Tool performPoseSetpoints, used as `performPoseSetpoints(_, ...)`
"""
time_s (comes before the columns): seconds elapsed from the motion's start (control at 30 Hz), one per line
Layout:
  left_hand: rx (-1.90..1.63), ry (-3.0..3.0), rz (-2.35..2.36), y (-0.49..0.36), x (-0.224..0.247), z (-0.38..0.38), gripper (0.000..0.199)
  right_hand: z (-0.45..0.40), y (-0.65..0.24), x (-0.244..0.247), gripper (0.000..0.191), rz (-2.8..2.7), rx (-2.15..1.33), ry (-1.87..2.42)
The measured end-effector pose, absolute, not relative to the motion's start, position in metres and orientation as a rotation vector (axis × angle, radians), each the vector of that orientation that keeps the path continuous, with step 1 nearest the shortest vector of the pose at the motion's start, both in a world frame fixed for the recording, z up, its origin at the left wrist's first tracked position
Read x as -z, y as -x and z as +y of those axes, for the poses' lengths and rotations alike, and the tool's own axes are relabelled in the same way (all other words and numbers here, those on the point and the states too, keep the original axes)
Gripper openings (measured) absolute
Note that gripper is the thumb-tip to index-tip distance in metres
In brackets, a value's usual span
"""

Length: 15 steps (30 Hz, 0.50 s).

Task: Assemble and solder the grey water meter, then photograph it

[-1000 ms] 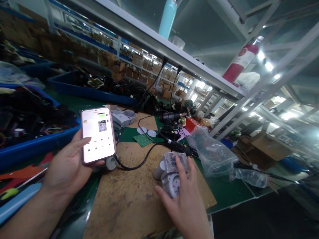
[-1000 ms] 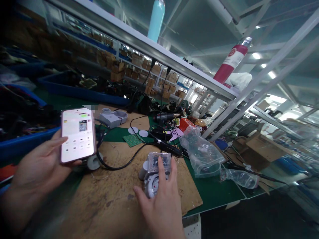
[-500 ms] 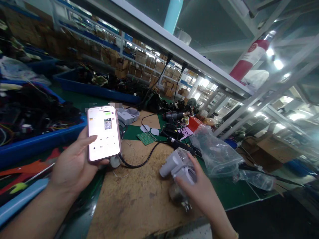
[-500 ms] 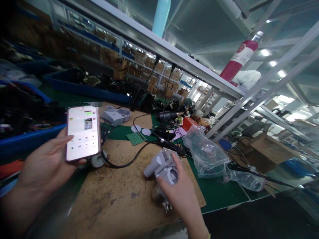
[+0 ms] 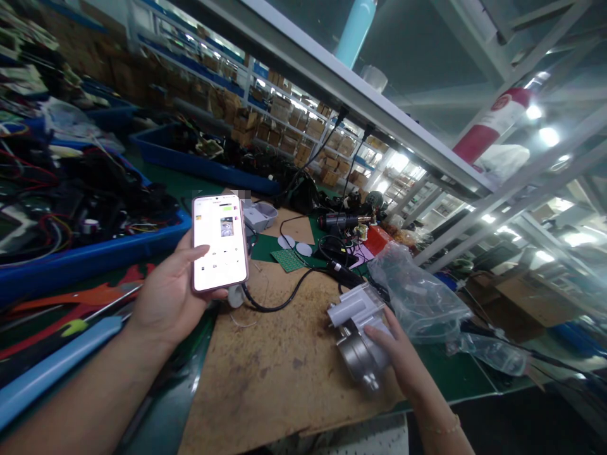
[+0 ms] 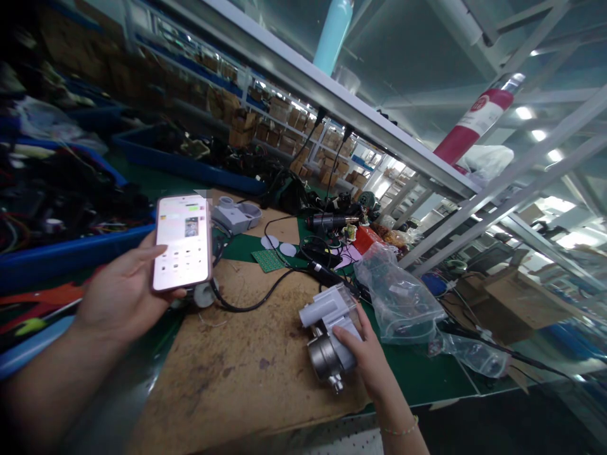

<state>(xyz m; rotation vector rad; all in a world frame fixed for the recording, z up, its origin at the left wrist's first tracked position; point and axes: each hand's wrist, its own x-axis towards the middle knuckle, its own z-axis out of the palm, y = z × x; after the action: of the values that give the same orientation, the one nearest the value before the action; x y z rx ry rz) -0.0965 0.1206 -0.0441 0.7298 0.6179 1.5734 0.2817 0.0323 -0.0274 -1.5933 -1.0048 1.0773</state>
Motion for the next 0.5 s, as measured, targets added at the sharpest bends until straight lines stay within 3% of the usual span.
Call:
performPoseSetpoints(0.17, -1.571, -0.716, 0.652, 0.096, 0.043, 0.120, 0.066, 0.017, -0.290, 0.042, 0.103, -0.862, -1.051, 1.528)
performPoseSetpoints(0.3, -1.567, -0.760, 0.636, 0.098, 0.044, 0.121, 0.064, 0.003, -0.288, 0.046, 0.094, -0.703, -1.086, 1.374)
performPoseSetpoints(0.5, -1.580, -0.770, 0.598, 0.098, 0.049, 0.124, 0.058, -0.012, -0.290, 0.054, 0.045, -0.406, -1.124, 1.097)
